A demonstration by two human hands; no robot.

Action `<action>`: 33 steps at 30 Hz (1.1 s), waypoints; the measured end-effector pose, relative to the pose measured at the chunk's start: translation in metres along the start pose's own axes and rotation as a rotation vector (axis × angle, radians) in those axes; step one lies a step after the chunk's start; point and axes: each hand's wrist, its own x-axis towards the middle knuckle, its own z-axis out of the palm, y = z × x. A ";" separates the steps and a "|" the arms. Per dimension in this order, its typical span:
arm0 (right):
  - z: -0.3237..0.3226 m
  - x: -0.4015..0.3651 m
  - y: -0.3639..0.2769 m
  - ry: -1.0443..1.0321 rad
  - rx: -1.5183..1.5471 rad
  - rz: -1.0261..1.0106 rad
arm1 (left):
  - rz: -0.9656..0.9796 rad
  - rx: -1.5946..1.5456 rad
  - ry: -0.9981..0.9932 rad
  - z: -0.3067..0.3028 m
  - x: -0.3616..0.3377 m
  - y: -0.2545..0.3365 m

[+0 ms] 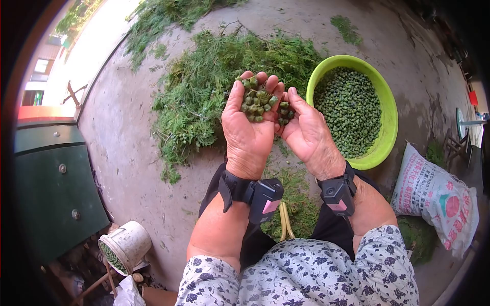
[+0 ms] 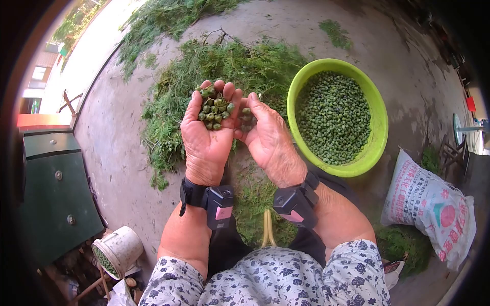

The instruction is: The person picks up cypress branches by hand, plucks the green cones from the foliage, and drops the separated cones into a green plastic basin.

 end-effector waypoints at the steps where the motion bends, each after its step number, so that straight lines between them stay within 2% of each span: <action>1: -0.001 0.001 -0.001 -0.007 0.006 -0.004 | -0.005 -0.012 0.013 0.002 0.000 -0.003; 5: -0.007 0.002 -0.002 -0.069 0.009 -0.006 | -0.042 -0.094 0.062 0.004 0.001 -0.003; 9: 0.000 -0.004 -0.004 -0.018 -0.020 -0.019 | -0.030 -0.006 0.029 0.003 0.001 -0.004; 12: -0.004 -0.001 -0.004 -0.052 -0.045 -0.037 | -0.039 0.029 0.021 0.000 0.002 -0.005; 15: 0.000 -0.005 -0.007 -0.105 -0.201 -0.073 | -0.067 0.013 0.005 -0.002 0.002 -0.005; 21: -0.008 0.000 -0.008 -0.130 -0.037 -0.038 | -0.032 -0.033 -0.009 -0.003 0.006 -0.006; 24: -0.006 -0.002 -0.008 -0.132 -0.047 -0.058 | -0.031 -0.022 0.006 -0.001 0.005 -0.005; 27: 0.006 -0.010 -0.009 -0.108 -0.258 -0.106 | -0.043 -0.027 0.002 -0.001 0.004 -0.008; 30: 0.008 -0.011 -0.005 -0.103 -0.334 -0.188 | -0.065 -0.092 -0.045 -0.007 0.008 -0.011; 33: 0.005 -0.009 -0.010 -0.178 -0.196 -0.115 | -0.046 -0.125 -0.050 -0.009 0.009 -0.008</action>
